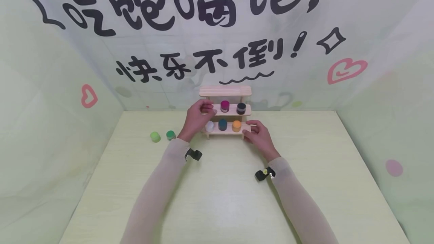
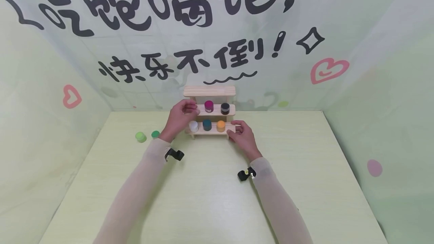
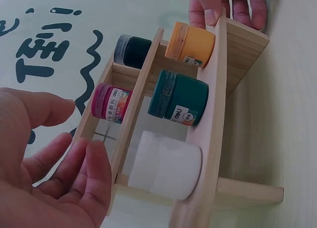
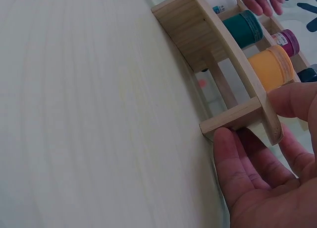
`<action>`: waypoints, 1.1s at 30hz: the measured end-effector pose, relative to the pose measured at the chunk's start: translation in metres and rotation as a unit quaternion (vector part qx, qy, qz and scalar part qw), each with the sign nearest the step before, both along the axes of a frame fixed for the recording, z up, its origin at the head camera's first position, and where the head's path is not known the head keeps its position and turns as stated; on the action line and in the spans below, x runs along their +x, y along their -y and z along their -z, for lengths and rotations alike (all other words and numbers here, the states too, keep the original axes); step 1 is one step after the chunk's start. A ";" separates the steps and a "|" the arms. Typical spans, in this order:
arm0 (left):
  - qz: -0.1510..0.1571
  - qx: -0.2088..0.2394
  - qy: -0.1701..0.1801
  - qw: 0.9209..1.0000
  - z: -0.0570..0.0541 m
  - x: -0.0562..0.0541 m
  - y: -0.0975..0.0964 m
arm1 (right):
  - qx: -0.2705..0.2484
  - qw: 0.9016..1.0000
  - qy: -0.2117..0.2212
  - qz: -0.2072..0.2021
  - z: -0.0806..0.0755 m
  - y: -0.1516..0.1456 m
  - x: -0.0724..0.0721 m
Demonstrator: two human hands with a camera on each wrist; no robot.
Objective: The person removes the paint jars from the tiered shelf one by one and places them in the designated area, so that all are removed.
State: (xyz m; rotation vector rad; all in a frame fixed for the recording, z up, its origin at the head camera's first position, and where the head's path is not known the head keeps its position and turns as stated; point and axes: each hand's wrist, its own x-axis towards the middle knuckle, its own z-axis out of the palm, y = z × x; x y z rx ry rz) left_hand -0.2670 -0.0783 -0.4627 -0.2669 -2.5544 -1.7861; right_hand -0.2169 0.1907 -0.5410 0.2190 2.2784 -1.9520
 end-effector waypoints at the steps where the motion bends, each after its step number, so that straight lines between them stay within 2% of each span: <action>1: -0.001 -0.001 0.002 1.000 0.001 -0.002 -0.002 | -0.002 1.000 0.001 0.000 0.000 0.000 0.000; 5: -0.002 -0.003 0.010 1.000 0.004 -0.007 -0.010 | 0.000 1.000 0.002 -0.001 0.000 0.000 0.000; 10: 0.001 -0.001 0.004 1.000 0.004 -0.010 -0.021 | 0.004 1.000 0.004 -0.001 -0.001 0.000 0.000; 16: -0.004 -0.038 0.010 0.999 0.003 -0.012 -0.033 | -0.002 1.000 0.008 0.001 0.001 0.000 -0.001; 26: -0.016 -0.074 -0.005 0.997 0.004 -0.013 -0.041 | -0.001 1.000 0.009 0.002 0.000 0.002 -0.001; 33: -0.014 -0.047 0.009 0.999 0.005 -0.008 -0.036 | -0.007 1.000 0.006 0.001 0.000 0.001 0.000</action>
